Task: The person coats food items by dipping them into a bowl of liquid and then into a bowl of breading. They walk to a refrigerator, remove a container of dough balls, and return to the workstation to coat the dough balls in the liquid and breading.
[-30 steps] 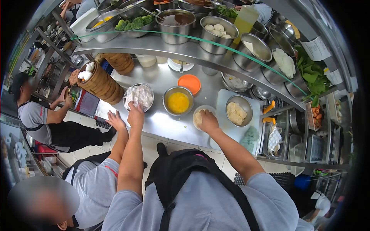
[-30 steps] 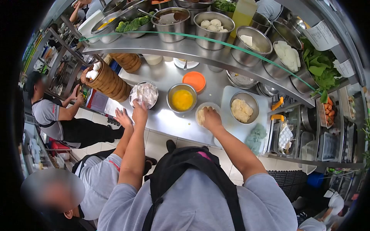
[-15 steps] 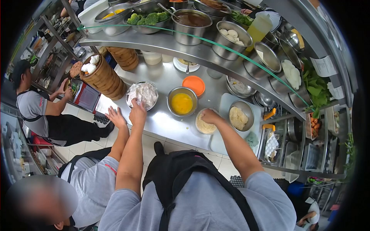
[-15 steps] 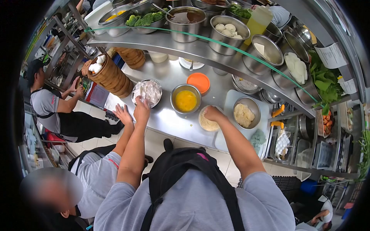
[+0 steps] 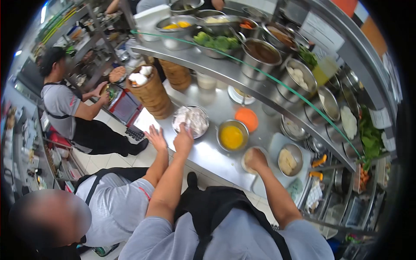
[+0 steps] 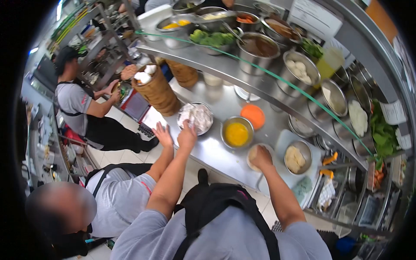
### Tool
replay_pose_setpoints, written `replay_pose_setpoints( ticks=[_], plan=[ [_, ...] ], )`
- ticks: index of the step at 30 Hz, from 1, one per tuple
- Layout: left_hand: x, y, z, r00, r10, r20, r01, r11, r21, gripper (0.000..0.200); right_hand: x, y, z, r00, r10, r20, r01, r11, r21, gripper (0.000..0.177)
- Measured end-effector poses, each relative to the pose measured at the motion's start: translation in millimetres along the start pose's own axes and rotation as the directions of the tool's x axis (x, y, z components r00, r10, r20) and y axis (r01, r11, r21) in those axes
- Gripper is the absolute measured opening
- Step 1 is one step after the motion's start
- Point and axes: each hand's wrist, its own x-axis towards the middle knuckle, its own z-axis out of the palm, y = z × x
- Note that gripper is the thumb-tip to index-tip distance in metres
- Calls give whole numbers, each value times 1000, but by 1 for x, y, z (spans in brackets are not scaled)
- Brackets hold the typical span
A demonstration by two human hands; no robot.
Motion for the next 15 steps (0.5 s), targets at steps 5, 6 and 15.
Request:
replay_pose_setpoints(
  ticks=[5,6,15],
  plan=[
    [-2,5,-6,1000,6,6,-6,1000,8,40,-10,3,19,995,83,-50,-87,993,-85,68],
    [-2,6,-7,1000,10,6,-10,1000,8,40,-8,3,22,993,92,-70,-98,993,-74,64],
    [-3,10,-11,999,0,39,0,1000,7,39,-1,21,-34,976,97,193,-117,989,93,35]
  ],
)
